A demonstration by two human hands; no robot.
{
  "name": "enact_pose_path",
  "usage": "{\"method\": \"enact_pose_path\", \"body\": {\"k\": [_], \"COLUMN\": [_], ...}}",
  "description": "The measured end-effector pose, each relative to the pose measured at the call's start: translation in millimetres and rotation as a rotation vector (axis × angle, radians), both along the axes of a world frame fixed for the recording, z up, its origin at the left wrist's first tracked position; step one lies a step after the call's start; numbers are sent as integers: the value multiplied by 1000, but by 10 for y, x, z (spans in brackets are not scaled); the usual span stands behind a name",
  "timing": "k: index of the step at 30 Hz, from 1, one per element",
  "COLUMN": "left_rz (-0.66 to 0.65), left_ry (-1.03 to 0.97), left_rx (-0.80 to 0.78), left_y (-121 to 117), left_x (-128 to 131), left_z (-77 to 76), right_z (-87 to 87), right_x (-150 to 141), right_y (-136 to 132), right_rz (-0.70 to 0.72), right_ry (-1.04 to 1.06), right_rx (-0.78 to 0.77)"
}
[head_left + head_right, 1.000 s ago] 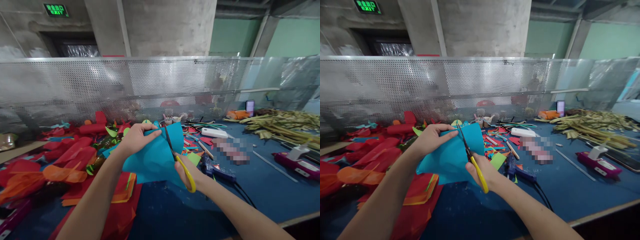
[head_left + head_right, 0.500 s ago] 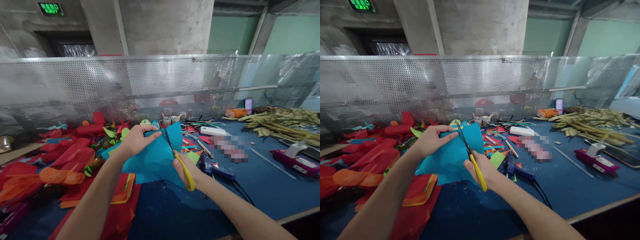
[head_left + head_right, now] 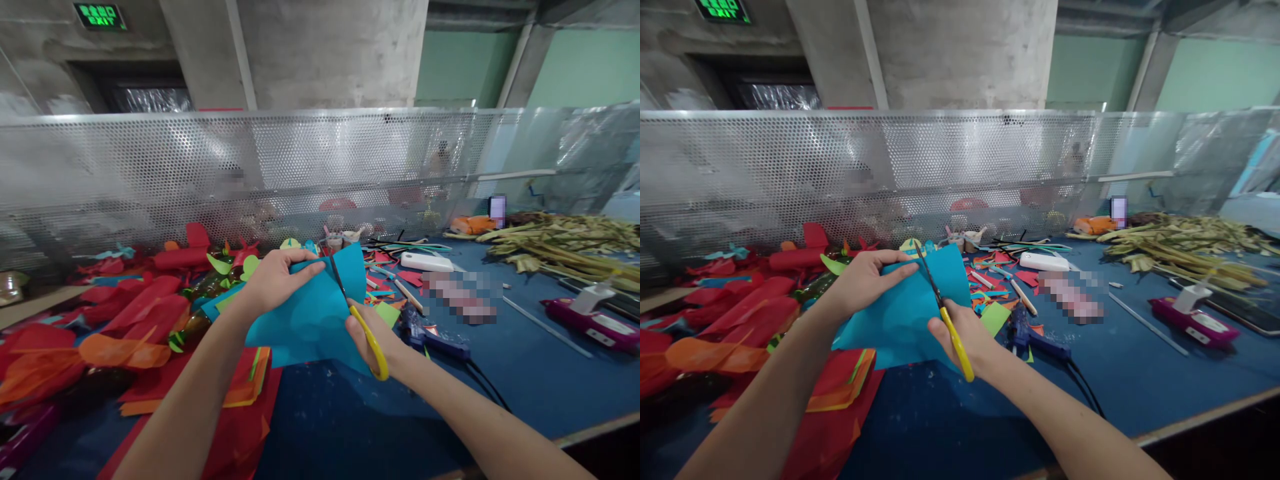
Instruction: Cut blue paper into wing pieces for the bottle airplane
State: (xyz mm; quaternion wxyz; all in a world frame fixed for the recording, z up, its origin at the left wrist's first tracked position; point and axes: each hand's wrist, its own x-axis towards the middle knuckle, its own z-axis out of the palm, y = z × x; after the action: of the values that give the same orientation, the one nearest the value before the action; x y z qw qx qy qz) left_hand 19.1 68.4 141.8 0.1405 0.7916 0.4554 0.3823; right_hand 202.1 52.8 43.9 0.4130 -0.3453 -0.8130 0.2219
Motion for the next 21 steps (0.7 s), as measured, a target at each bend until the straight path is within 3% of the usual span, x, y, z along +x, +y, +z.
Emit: {"method": "enact_pose_path", "body": {"k": [21], "left_rz": [4], "left_ry": [28], "left_rx": [29], "left_y": [-16], "left_x": [12], "left_z": [15], "right_z": [12], "right_x": [-15], "right_y": [-11], "right_rz": [25], "right_ry": [57], "right_rx": [1]}}
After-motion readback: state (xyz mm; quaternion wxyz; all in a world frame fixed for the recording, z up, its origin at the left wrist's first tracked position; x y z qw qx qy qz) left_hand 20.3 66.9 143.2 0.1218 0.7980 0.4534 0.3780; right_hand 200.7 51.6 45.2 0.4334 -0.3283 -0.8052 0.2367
